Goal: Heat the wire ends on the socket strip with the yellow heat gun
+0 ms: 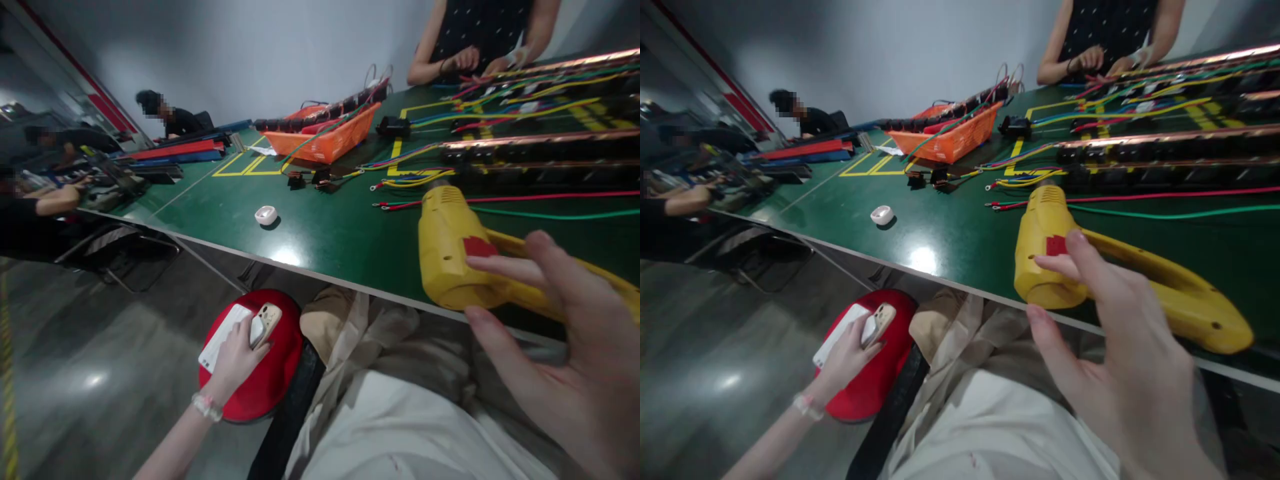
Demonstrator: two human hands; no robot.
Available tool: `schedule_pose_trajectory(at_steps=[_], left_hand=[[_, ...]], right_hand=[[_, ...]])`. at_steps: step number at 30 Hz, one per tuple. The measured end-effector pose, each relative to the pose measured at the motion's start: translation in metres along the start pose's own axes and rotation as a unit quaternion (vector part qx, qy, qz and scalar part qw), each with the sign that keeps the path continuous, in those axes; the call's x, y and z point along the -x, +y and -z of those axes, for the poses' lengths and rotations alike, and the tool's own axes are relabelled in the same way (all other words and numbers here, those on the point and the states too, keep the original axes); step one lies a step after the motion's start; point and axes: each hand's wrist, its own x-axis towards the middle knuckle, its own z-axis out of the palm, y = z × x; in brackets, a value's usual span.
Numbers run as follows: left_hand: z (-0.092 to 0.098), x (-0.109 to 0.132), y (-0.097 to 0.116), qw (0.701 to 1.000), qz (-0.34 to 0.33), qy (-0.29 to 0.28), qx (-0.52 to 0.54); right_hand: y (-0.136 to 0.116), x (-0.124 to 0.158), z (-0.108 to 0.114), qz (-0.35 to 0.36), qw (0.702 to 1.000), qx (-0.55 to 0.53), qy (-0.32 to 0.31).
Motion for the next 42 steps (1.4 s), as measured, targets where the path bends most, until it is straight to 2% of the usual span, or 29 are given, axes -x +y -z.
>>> schedule_pose_trajectory(at_steps=[3, 7, 11, 15, 17, 20, 22, 25, 29, 33, 35, 37, 40, 42], left_hand=[[-0.016, 0.002, -0.001, 0.993, 0.011, -0.008, -0.117], [-0.029, 0.002, 0.002, 0.979, 0.006, 0.009, -0.204], [-0.029, 0.002, 0.008, 0.97, -0.028, 0.042, -0.236], [-0.025, 0.001, 0.013, 0.963, -0.062, 0.069, -0.254], [-0.025, 0.001, 0.014, 0.958, -0.072, 0.078, -0.268], [-0.028, -0.001, 0.012, 0.953, -0.086, 0.104, -0.27], [-0.03, -0.005, 0.012, 0.954, -0.105, 0.124, -0.252], [-0.026, -0.015, 0.024, 0.957, -0.152, 0.155, -0.192], [0.001, -0.03, 0.071, 0.944, -0.248, 0.208, -0.059], [0.041, -0.047, 0.142, 0.889, -0.37, 0.267, 0.041], [0.055, -0.064, 0.181, 0.868, -0.43, 0.244, 0.051], [0.061, -0.09, 0.219, 0.859, -0.472, 0.192, 0.038], [0.056, -0.136, 0.267, 0.862, -0.485, 0.145, 0.032], [0.047, -0.163, 0.288, 0.87, -0.481, 0.106, 0.026]], right_hand=[[0.001, 0.0, 0.0, -0.02, 1.0, 0.02, 0.011], [0.009, 0.002, 0.0, -0.067, 0.997, -0.004, 0.037], [0.016, 0.003, -0.003, -0.101, 0.993, -0.013, 0.055], [0.022, -0.001, -0.009, -0.06, 0.994, 0.054, 0.075], [0.028, -0.001, -0.011, -0.04, 0.996, 0.054, 0.058], [0.039, 0.001, -0.012, -0.066, 0.997, 0.043, -0.007], [0.045, 0.003, -0.01, -0.073, 0.992, 0.083, -0.054], [0.049, 0.005, -0.008, -0.04, 0.979, 0.177, -0.098], [0.05, 0.006, -0.008, -0.012, 0.969, 0.221, -0.113], [0.056, 0.002, -0.01, -0.016, 0.967, 0.208, -0.145], [0.061, -0.003, -0.011, -0.026, 0.965, 0.19, -0.177], [0.064, -0.01, -0.011, -0.034, 0.962, 0.163, -0.219], [0.066, -0.018, -0.009, -0.042, 0.955, 0.131, -0.263], [0.065, -0.02, -0.008, -0.044, 0.953, 0.121, -0.275]])
